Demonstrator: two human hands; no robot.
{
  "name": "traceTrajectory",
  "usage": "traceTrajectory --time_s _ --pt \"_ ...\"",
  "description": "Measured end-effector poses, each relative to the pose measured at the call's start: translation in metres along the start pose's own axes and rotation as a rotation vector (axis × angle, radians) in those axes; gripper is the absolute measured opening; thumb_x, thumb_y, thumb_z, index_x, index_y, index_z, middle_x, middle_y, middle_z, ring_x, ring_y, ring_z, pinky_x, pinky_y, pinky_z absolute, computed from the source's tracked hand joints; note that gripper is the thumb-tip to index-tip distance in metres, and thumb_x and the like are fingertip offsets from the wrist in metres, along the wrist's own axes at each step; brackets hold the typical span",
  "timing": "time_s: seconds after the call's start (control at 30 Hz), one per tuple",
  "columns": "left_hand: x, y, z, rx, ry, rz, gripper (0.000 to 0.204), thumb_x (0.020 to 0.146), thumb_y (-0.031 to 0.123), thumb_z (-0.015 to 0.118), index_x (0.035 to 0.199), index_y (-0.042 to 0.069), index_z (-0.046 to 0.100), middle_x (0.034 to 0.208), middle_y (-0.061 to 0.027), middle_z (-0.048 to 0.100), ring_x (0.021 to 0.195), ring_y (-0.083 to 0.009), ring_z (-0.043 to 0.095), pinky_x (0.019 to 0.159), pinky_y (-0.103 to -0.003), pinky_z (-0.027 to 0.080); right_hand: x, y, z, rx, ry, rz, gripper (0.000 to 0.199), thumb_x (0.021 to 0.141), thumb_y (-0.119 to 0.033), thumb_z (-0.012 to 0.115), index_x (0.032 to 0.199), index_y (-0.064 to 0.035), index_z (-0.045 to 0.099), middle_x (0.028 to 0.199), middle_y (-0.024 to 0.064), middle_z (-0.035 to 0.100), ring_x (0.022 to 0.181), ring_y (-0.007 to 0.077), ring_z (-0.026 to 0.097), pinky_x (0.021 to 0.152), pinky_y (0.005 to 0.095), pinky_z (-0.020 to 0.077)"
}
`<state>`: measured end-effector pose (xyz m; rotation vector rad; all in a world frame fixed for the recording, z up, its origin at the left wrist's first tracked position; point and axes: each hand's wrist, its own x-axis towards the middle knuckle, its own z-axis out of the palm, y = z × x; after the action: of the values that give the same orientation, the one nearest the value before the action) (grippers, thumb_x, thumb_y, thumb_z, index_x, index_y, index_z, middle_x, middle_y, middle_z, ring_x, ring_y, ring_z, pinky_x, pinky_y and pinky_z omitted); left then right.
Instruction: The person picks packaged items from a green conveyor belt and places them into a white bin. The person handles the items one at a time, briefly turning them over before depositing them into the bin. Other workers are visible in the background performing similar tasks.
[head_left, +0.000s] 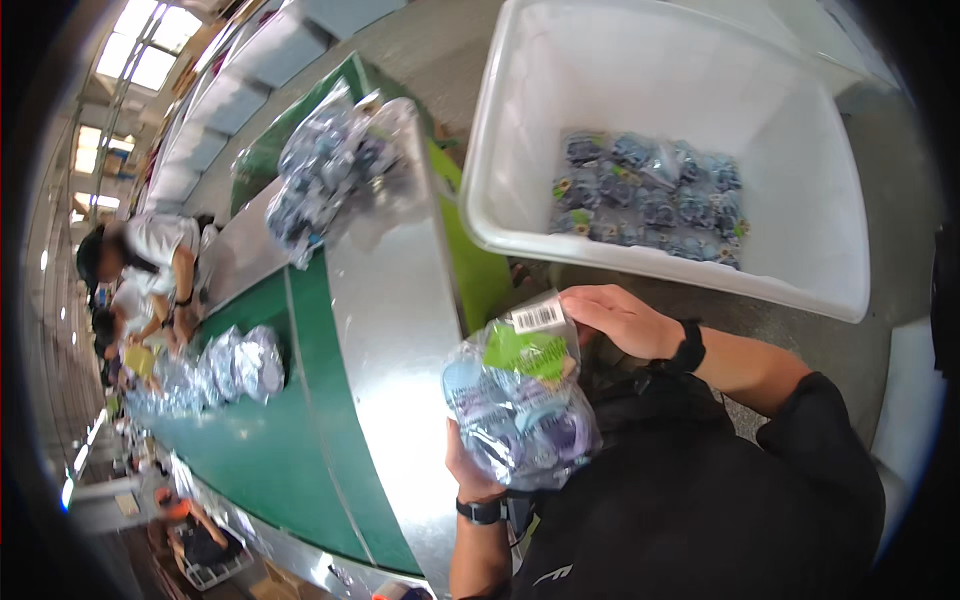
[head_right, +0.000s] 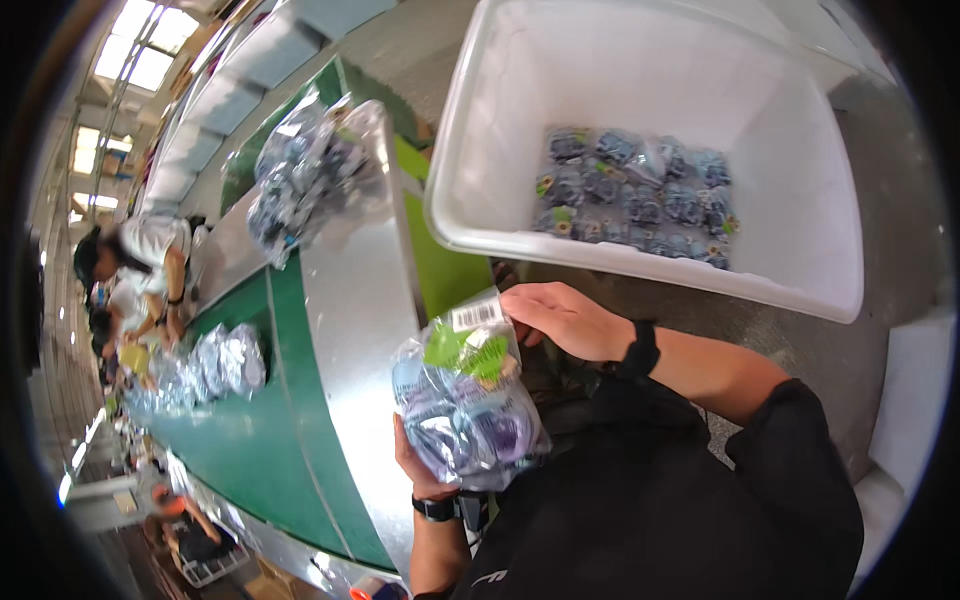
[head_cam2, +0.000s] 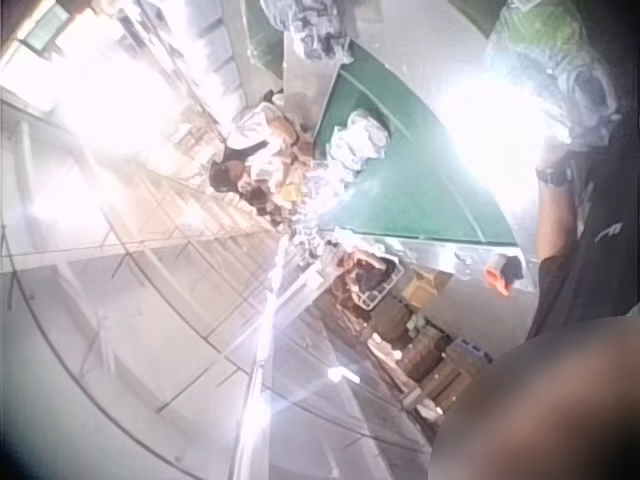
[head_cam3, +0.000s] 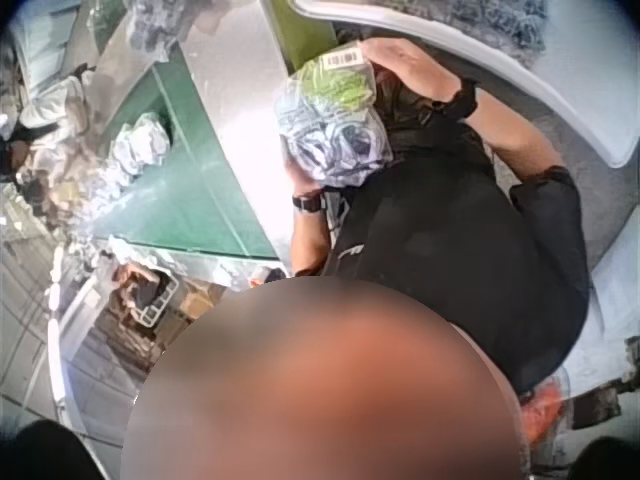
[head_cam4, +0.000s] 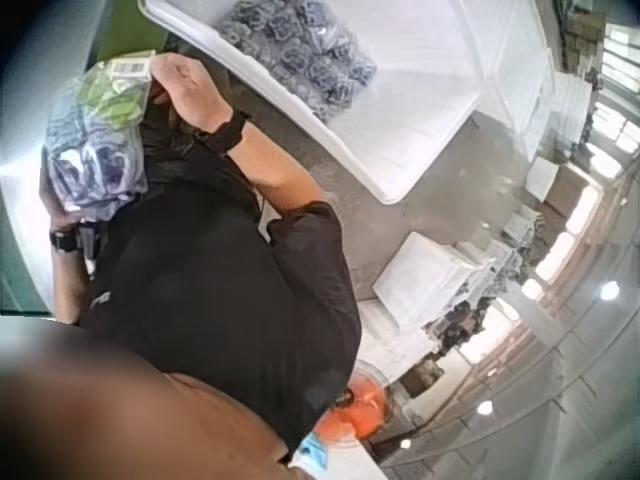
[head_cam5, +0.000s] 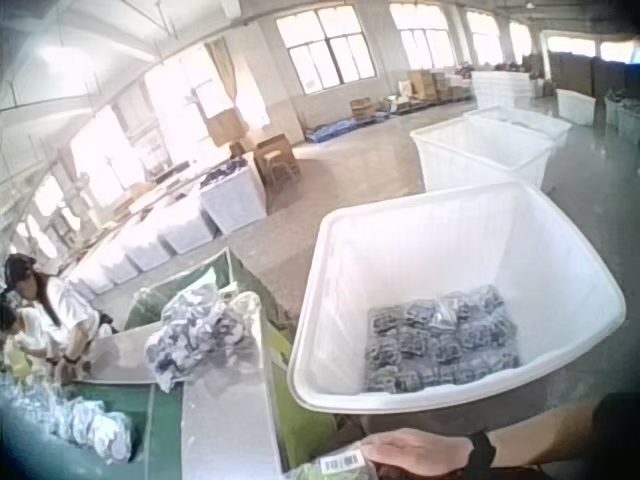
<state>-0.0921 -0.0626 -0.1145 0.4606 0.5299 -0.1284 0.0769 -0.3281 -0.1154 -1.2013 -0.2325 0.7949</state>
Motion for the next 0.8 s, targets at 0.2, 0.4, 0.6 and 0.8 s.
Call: traceTrajectory --time_s 0.2,0.4,0.6,0.8 --pt "0.019 0.001 0.017 0.504 -0.244 -0.209 0.069 0.102 0.053 0.052 0.146 -0.001 0.051 0.130 -0.0188 0.067 0.115 -0.0329 0.067 0.099 -0.048 0.055 0.006 -0.010 -0.017 -0.166 -0.346 0.178 0.043 0.111 -0.036 0.054 0.131 -0.0007 0.067 0.116 0.0029 0.071 0.109 0.0108 0.062 0.098 0.0293 0.0499" --pt "0.051 -0.018 0.063 0.589 -0.290 -0.304 0.077 0.099 0.051 0.060 0.154 0.000 0.041 0.142 -0.0190 0.060 0.123 -0.0312 0.064 0.105 -0.047 0.053 -0.029 -0.008 -0.040 -0.181 -0.458 0.164 0.073 0.088 -0.041 0.085 0.139 0.0048 0.058 0.125 0.0107 0.070 0.112 0.0167 0.064 0.100 0.0329 0.0508" --pt "0.064 -0.030 0.081 0.554 -0.289 -0.243 0.078 0.101 0.050 0.063 0.154 -0.002 0.039 0.143 -0.0227 0.059 0.129 -0.0336 0.060 0.107 -0.052 0.052 -0.066 -0.019 -0.082 -0.051 -0.141 0.162 0.062 0.088 -0.026 0.083 0.136 0.0061 0.061 0.120 0.0104 0.072 0.106 0.0146 0.067 0.095 0.0318 0.0545" --pt "0.065 -0.012 0.058 0.592 -0.112 -0.140 0.057 0.108 0.048 0.046 0.148 0.008 0.050 0.137 -0.0207 0.064 0.126 -0.0373 0.062 0.102 -0.059 0.054 -0.103 -0.015 -0.166 0.177 0.425 -0.007 0.044 0.094 -0.019 0.076 0.130 0.0045 0.066 0.115 0.0089 0.071 0.104 0.0157 0.069 0.092 0.0311 0.0550"
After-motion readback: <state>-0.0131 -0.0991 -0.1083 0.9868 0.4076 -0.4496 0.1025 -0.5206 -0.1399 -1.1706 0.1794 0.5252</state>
